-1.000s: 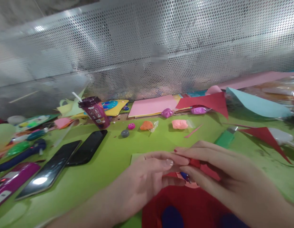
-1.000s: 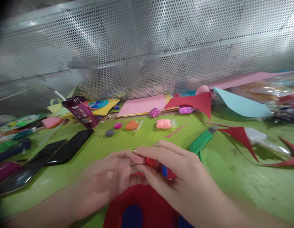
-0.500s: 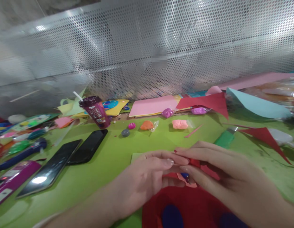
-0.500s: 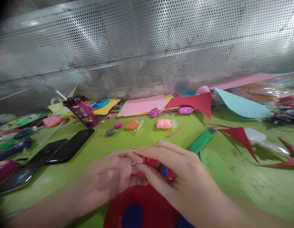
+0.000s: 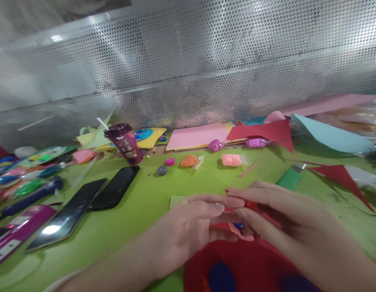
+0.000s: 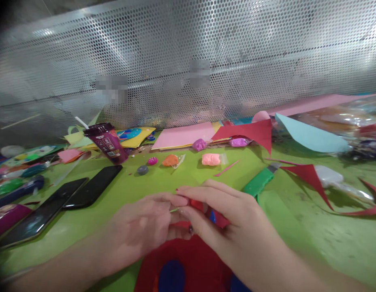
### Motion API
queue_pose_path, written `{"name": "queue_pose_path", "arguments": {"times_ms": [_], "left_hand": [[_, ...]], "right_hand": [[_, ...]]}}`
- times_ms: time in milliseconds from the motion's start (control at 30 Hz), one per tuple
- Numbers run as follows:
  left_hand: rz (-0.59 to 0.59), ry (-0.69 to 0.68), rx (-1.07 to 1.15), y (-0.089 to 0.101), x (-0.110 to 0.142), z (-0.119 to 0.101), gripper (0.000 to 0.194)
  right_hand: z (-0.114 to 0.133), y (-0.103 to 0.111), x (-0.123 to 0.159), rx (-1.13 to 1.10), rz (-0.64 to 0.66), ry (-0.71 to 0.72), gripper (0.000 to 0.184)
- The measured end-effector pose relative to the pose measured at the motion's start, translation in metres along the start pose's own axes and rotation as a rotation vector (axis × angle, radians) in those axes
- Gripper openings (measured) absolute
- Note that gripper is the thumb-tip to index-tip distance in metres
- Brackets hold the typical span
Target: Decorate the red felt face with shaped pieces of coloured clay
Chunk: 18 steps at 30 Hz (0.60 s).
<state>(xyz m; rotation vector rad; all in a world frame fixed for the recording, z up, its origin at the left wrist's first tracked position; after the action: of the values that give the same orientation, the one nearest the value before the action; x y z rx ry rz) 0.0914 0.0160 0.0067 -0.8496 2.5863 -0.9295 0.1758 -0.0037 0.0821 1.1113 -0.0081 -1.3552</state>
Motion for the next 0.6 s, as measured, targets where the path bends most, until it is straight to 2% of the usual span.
{"name": "queue_pose_path", "arguments": {"times_ms": [200,300,367,433,533,600], "left_hand": [[-0.101,0.008,0.002,0.008,-0.003,-0.001,0.023],[-0.086,0.018,-0.061,0.005,-0.003,-0.001,0.021],[-0.036,0.030,-0.134,-0.001,0.000,-0.005,0.021],[0.041,0.097,-0.220,-0.009,0.005,-0.006,0.022],[0.213,0.316,-0.356,-0.019,0.020,0.000,0.019],[0.354,0.414,-0.426,-0.023,0.030,0.004,0.012]], "right_hand": [[-0.023,-0.004,-0.002,-0.185,0.010,-0.169,0.014],[-0.030,-0.004,0.000,-0.313,-0.024,-0.255,0.019],[-0.031,-0.001,0.003,-0.356,-0.067,-0.282,0.020],[-0.030,0.002,0.004,-0.342,-0.092,-0.283,0.020],[-0.031,0.007,0.005,-0.234,-0.109,-0.272,0.026],[-0.033,0.009,0.005,-0.154,-0.107,-0.275,0.033]]}}
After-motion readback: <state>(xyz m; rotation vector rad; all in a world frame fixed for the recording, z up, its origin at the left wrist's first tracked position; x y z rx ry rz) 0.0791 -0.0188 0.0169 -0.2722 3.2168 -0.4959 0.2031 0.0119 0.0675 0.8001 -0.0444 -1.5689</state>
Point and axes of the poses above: each hand's wrist, its own x-axis away from the middle knuckle, its own y-axis out of the back of the hand, z = x × y, the point moved 9 cm from there along -x, towards the middle knuckle, and after that the axes turned 3 degrees about z, right-handed, at the moved point
